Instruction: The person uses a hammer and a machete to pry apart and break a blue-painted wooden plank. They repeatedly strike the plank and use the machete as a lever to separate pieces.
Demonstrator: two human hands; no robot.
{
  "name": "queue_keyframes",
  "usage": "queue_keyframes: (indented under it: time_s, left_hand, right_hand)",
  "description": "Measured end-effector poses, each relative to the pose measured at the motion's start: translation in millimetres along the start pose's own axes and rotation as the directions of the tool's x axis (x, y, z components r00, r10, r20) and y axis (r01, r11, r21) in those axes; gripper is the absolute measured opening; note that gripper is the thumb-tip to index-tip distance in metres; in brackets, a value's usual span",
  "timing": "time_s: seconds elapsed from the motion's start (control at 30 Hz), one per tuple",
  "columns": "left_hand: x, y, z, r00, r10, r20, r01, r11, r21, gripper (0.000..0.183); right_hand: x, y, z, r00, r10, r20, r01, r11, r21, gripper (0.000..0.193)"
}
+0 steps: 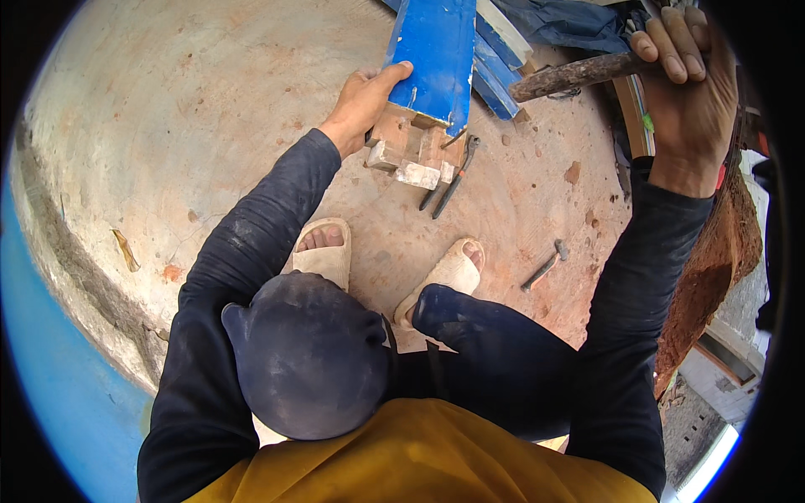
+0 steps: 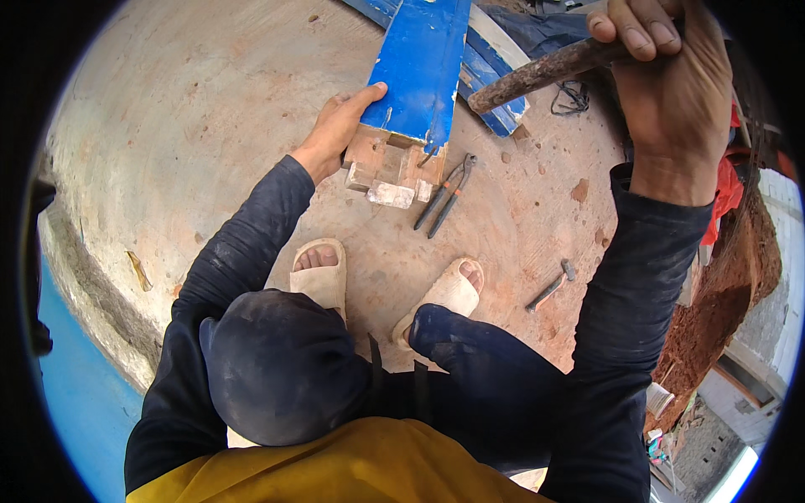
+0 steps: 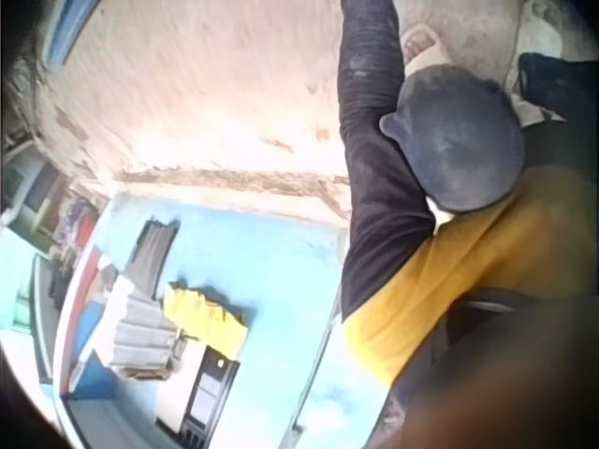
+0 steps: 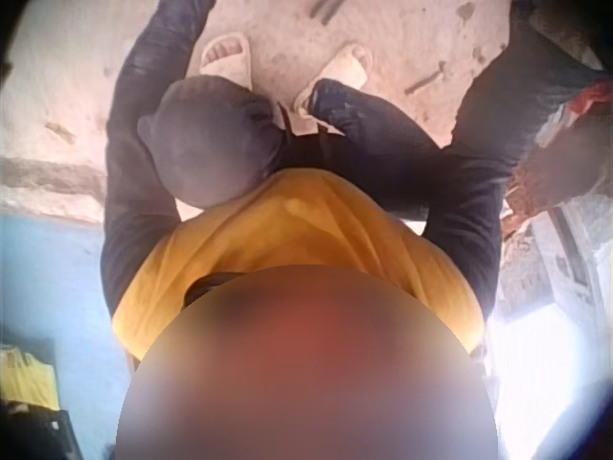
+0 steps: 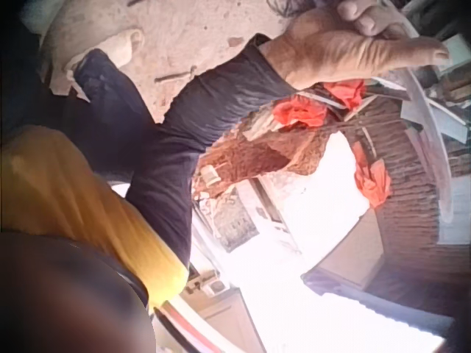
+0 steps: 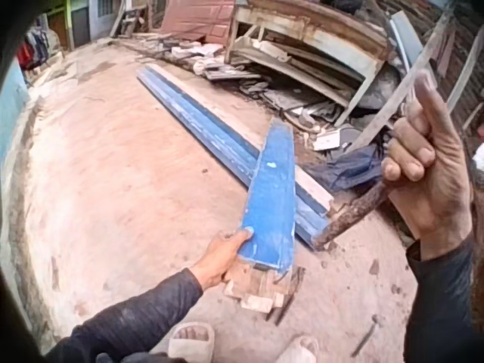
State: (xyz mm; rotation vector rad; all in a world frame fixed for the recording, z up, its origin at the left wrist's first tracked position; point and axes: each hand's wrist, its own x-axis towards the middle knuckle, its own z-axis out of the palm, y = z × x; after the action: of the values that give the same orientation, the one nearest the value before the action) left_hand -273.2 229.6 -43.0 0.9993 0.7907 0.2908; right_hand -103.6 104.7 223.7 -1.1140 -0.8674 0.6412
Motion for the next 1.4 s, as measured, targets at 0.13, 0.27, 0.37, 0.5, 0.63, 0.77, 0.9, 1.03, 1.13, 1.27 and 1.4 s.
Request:
queue_keyframes:
  time_s: [0.13,0.27,0.37,0.5,0.63,0.77,0.9,1.03,1.13,1.27,1.4]
  left_hand:
    - [-3,6,1,0.996,-0.046,0.075,0.048,0.998,-0.028,0.077]
    - [-5,10,8,0.99,-0.111,0.086,0.114,0.993,-0.031,0.08]
    - [-7,14,14,0.984,-0.163,0.078,0.165,0.986,-0.026,0.075]
    - [-8,22,18,0.968,-0.217,0.123,0.22,0.976,-0.009,0.069]
    - [-9,22,16,0.976,-0.204,0.082,0.206,0.979,-0.011,0.067]
    - [-10,16,10,0.974,-0.181,0.137,0.196,0.975,-0.103,0.075]
    - [-13,16,9,0.962,-0.192,0.192,0.216,0.97,-0.115,0.086]
    - [-17,30,14,0.95,-0.261,0.172,0.272,0.961,-0.042,0.08]
    - [-19,39,20,0.939,-0.307,0.155,0.313,0.95,-0.014,0.079]
    - [-20,42,24,0.938,-0.314,0.147,0.319,0.948,-0.011,0.076]
    - [-21,43,27,0.938,-0.315,0.146,0.322,0.946,-0.028,0.072]
  right_hand:
    - [-1,-20,-32,0.975,-0.123,-0.186,0.098,0.986,-0.135,0.041]
    - [-27,3,-51,0.92,-0.021,-0.39,0.013,1.0,-0.022,0.046]
    - [-50,30,-47,0.909,0.119,-0.398,-0.056,0.984,0.167,0.048]
    - [-61,41,-34,0.896,0.173,-0.408,-0.103,0.977,0.187,0.053]
    - [-52,43,-17,0.92,0.193,-0.34,-0.126,0.97,0.208,0.053]
    - [-42,65,-2,0.922,0.208,-0.327,-0.181,0.977,0.111,0.052]
    - [-44,85,-4,0.926,0.092,-0.366,-0.11,0.993,-0.03,0.052]
    - [-47,87,-15,0.869,-0.189,-0.457,0.141,0.98,-0.137,0.06]
    - [-50,83,-20,0.806,-0.188,-0.562,0.224,0.975,-0.005,0.078]
    - [-53,76,-20,0.776,-0.192,-0.601,0.244,0.97,0.004,0.079]
    - [-54,71,-24,0.786,-0.231,-0.573,0.322,0.945,0.06,0.078]
